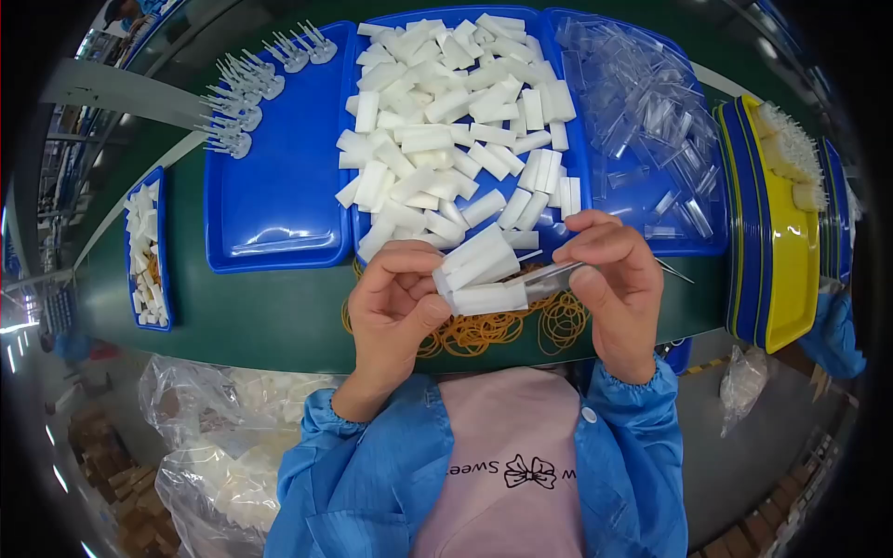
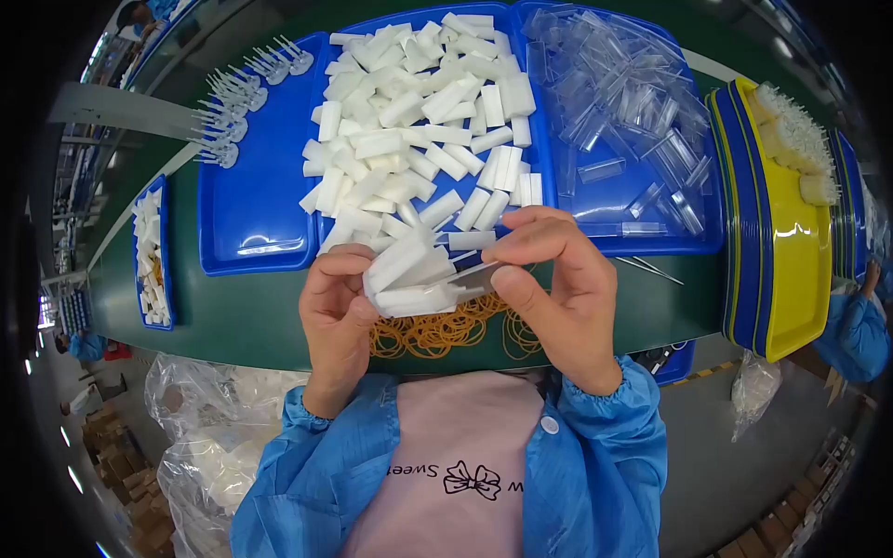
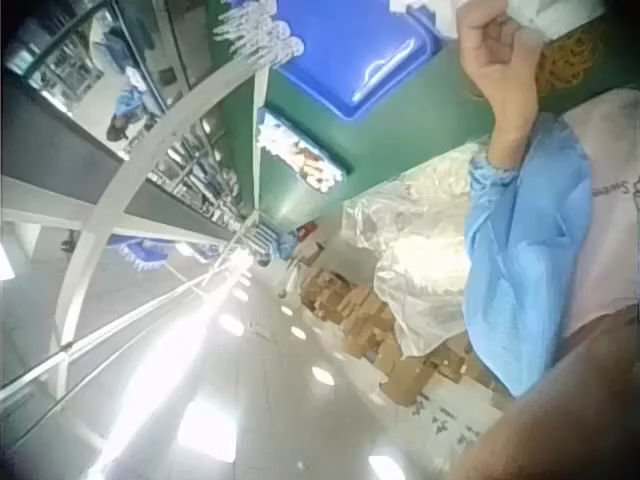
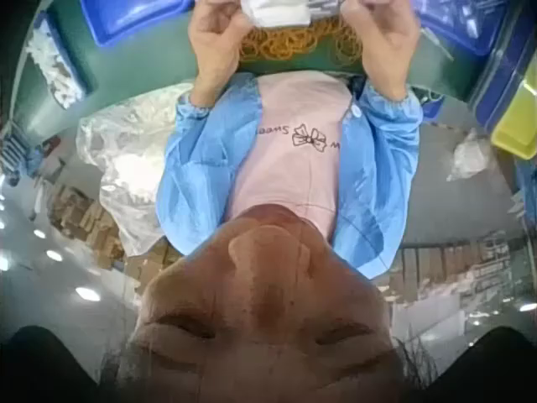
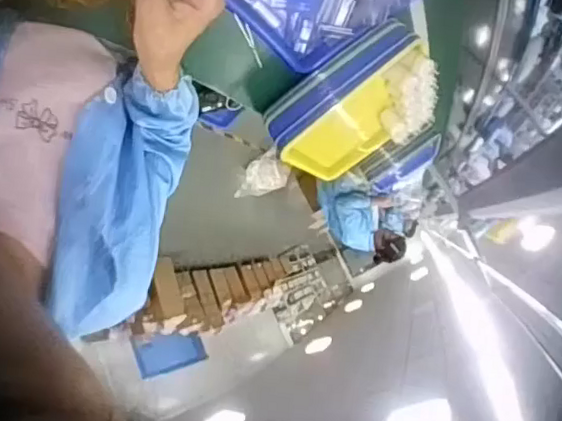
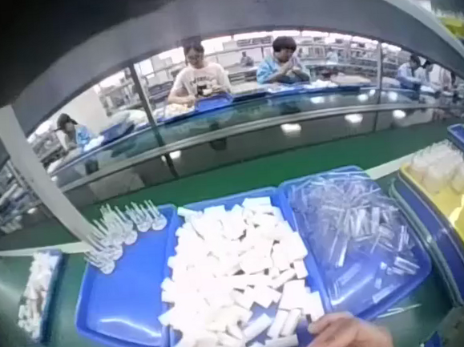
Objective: The person fits clear plastic sleeves over white components by hand, bundles the parts together, secures them with a rubber band, and aligns the components using tweezers.
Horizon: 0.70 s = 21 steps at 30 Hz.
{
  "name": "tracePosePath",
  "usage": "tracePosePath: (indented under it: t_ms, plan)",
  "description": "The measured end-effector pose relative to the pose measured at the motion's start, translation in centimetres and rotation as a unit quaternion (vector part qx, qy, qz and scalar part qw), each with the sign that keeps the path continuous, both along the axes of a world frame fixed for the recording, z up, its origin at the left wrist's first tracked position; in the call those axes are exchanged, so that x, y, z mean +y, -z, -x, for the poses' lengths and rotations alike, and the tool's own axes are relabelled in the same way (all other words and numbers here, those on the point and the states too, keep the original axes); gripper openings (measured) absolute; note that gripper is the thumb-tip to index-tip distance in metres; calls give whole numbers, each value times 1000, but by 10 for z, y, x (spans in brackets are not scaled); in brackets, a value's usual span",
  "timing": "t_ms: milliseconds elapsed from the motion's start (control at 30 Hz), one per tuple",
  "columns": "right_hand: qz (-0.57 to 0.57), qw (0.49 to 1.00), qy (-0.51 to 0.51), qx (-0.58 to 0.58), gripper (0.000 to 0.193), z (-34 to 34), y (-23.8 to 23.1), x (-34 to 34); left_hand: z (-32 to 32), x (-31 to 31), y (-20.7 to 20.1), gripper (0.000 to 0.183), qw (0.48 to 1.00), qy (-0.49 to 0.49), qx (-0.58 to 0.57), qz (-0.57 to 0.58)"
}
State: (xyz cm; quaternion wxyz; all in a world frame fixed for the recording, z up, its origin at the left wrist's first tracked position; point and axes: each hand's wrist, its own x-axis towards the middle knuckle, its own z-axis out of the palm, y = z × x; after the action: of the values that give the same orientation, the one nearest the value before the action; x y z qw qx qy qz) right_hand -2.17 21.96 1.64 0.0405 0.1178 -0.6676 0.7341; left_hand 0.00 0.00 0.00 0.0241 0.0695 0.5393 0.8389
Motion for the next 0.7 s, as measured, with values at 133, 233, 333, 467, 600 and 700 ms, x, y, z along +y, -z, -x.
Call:
tracePosePath:
  t_ms: [133, 233, 333, 467, 600, 700]
  plan:
    - [-42, 998, 26, 43, 14, -9, -3, -2, -4, 5, 0, 34, 1000, -17, 3, -6]
    - [-57, 996, 37, 54, 14, -10, -5, -3, -9, 7, 2, 34, 1000, -16, 8, 6]
    - [-20, 999, 24, 24, 15, -11, -3, -6, -11, 9, 1, 35, 1000, -12, 10, 12]
    - [-8, 1000, 12, 12, 15, -16, -4, -11, -10, 9, 2, 35, 1000, -11, 18, 11]
    - [-42, 999, 4, 24, 14, -14, -6, -10, -10, 8, 1, 35, 1000, -10, 17, 7]
    - [-35, 999, 5, 29, 14, -13, -6, -13, -10, 7, 0, 35, 1000, -16, 18, 12]
